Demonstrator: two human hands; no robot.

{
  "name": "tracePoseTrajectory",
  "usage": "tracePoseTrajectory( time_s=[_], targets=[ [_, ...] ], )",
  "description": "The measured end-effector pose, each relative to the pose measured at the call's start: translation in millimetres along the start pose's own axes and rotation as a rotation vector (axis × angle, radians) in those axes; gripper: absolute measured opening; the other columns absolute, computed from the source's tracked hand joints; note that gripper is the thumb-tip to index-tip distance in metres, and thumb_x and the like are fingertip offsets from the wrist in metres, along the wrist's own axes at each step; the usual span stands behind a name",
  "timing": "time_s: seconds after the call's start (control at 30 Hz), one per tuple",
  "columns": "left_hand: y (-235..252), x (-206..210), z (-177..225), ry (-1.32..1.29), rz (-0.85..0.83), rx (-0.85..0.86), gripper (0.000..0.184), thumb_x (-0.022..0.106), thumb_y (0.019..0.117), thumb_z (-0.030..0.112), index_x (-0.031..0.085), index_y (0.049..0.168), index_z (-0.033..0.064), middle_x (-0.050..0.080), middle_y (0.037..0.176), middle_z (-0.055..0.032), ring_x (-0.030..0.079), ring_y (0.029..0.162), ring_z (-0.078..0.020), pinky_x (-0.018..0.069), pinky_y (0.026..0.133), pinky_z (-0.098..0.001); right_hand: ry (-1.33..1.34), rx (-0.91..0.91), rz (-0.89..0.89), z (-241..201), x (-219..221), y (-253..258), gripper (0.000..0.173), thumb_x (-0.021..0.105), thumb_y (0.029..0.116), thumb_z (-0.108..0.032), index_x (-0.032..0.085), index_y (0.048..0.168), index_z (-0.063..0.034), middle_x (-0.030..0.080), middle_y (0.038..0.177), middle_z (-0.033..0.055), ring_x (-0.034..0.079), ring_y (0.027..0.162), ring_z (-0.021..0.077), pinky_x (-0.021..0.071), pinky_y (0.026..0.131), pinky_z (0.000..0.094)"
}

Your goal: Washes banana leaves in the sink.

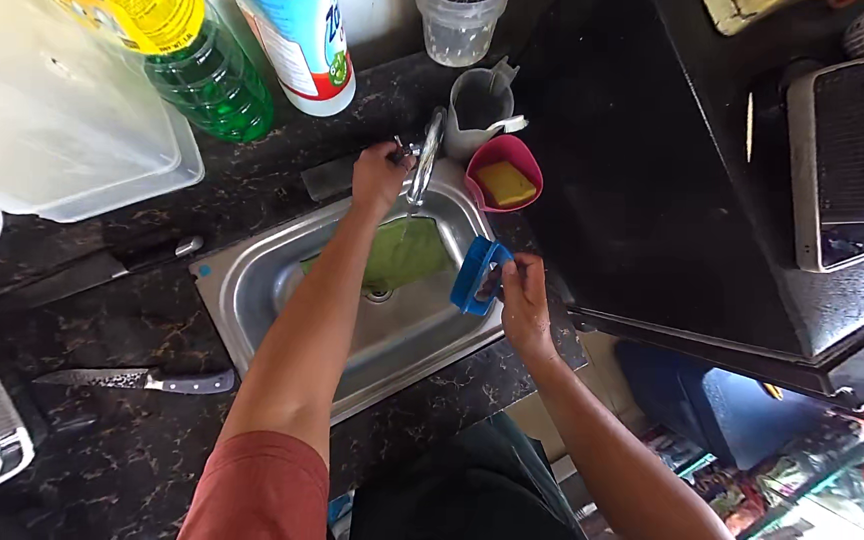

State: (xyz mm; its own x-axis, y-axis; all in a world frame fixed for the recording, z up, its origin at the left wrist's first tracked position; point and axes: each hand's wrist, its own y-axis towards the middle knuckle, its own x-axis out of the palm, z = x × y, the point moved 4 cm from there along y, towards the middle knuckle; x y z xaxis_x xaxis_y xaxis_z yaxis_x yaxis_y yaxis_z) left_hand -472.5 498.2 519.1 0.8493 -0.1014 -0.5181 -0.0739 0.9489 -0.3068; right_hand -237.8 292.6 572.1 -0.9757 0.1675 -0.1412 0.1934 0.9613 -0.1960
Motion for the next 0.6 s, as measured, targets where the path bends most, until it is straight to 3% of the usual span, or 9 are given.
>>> tracePoseTrajectory(
  time_s=[0.07, 0.13, 0.17, 0.23, 0.3, 0.37, 0.47, 0.53, 0.6],
  targets=[
    [-30.9, -2.6, -8.8, -0.057, 0.029, 0.099, 0.037, 0.059, 0.1025, 0.031, 0.062, 0.131, 0.0080, 0.070, 0.097, -0.0120, 0.068, 0.084, -0.0238, 0.0563, 0.081, -0.0468, 0.034, 0.099, 0.015, 9.4, 1.2, 2.7, 0.023, 0.046, 0.1094, -0.022, 0.049, 0.125, -0.0050, 0.062, 0.089, 0.0065, 0.065, 0.071, 0.0168, 0.0596, 0.064, 0.0334],
    [-71.6, 0.9, -39.8, 0.034, 0.022, 0.181, 0.030, 0.053, 0.1037, 0.020, 0.061, 0.127, 0.0032, 0.069, 0.095, -0.0149, 0.068, 0.083, -0.0274, 0.0580, 0.078, -0.0496, -0.045, 0.234, -0.030, 19.0, 4.0, 8.5, 0.030, 0.060, 0.1036, -0.023, 0.054, 0.125, -0.0023, 0.065, 0.091, 0.0087, 0.064, 0.071, 0.0170, 0.0582, 0.065, 0.0331],
    [-87.9, 7.3, -68.8, 0.146, -0.001, 0.217, 0.029, 0.056, 0.1033, 0.022, 0.064, 0.124, 0.0027, 0.070, 0.100, -0.0157, 0.070, 0.089, -0.0294, 0.0587, 0.082, -0.0516, -0.113, 0.296, -0.074, 24.0, 8.5, 12.2, 0.037, 0.069, 0.0981, -0.024, 0.057, 0.125, -0.0009, 0.069, 0.096, 0.0111, 0.068, 0.074, 0.0184, 0.0601, 0.068, 0.0350],
    [-107.5, 22.1, -144.2, 0.425, -0.016, 0.318, 0.039, 0.062, 0.1015, 0.035, 0.067, 0.129, 0.0077, 0.067, 0.126, -0.0165, 0.063, 0.121, -0.0334, 0.0507, 0.104, -0.0535, -0.256, 0.381, -0.168, 35.3, 28.8, 16.4, 0.043, 0.079, 0.0909, -0.023, 0.063, 0.123, -0.0002, 0.072, 0.100, 0.0134, 0.071, 0.078, 0.0207, 0.0627, 0.072, 0.0390],
    [-116.4, 26.1, -207.2, 0.595, -0.016, 0.356, 0.064, 0.064, 0.0979, 0.048, 0.053, 0.147, 0.0080, 0.047, 0.154, -0.0199, 0.039, 0.147, -0.0383, 0.0298, 0.121, -0.0594, -0.402, 0.350, -0.282, 47.5, 63.1, 19.0, 0.043, 0.078, 0.0925, -0.027, 0.064, 0.123, -0.0004, 0.072, 0.102, 0.0152, 0.073, 0.082, 0.0232, 0.0635, 0.076, 0.0437],
    [-122.8, 25.0, -244.6, 0.718, -0.044, 0.331, 0.090, 0.053, 0.0961, 0.067, 0.036, 0.158, 0.0047, 0.027, 0.167, -0.0181, 0.019, 0.157, -0.0363, 0.0142, 0.125, -0.0617, -0.634, 0.232, -0.406, 63.8, 99.0, 28.3, 0.047, 0.069, 0.0974, -0.044, 0.063, 0.123, -0.0056, 0.072, 0.099, 0.0149, 0.073, 0.084, 0.0273, 0.0616, 0.078, 0.0511],
    [-140.1, 24.3, -260.1, 0.734, -0.001, 0.354, 0.091, 0.036, 0.1004, 0.071, 0.027, 0.161, 0.0026, 0.021, 0.169, -0.0168, 0.014, 0.158, -0.0333, 0.0105, 0.127, -0.0584, -0.916, 0.229, -0.434, 97.2, 125.8, 59.7, 0.059, 0.053, 0.0999, -0.061, 0.057, 0.136, -0.0146, 0.073, 0.104, 0.0173, 0.072, 0.092, 0.0389, 0.0556, 0.077, 0.0646],
    [-147.1, 22.7, -261.7, 0.699, 0.031, 0.304, 0.083, 0.036, 0.1043, 0.062, 0.026, 0.161, 0.0021, 0.022, 0.169, -0.0167, 0.016, 0.158, -0.0309, 0.0131, 0.128, -0.0546, -0.950, 0.283, -0.316, 117.8, 130.4, 78.6, 0.058, 0.052, 0.1016, -0.058, 0.055, 0.139, -0.0139, 0.071, 0.111, 0.0200, 0.070, 0.100, 0.0419, 0.0539, 0.082, 0.0663],
    [-152.7, 21.9, -270.2, 0.699, 0.038, 0.191, 0.103, 0.038, 0.0963, 0.076, 0.020, 0.161, -0.0020, 0.016, 0.170, -0.0209, 0.013, 0.158, -0.0335, 0.0115, 0.128, -0.0557, -0.943, 0.243, -0.296, 124.3, 158.8, 75.0, 0.058, 0.055, 0.1013, -0.055, 0.054, 0.139, -0.0104, 0.071, 0.112, 0.0198, 0.070, 0.100, 0.0404, 0.0553, 0.083, 0.0645]
  ],
)
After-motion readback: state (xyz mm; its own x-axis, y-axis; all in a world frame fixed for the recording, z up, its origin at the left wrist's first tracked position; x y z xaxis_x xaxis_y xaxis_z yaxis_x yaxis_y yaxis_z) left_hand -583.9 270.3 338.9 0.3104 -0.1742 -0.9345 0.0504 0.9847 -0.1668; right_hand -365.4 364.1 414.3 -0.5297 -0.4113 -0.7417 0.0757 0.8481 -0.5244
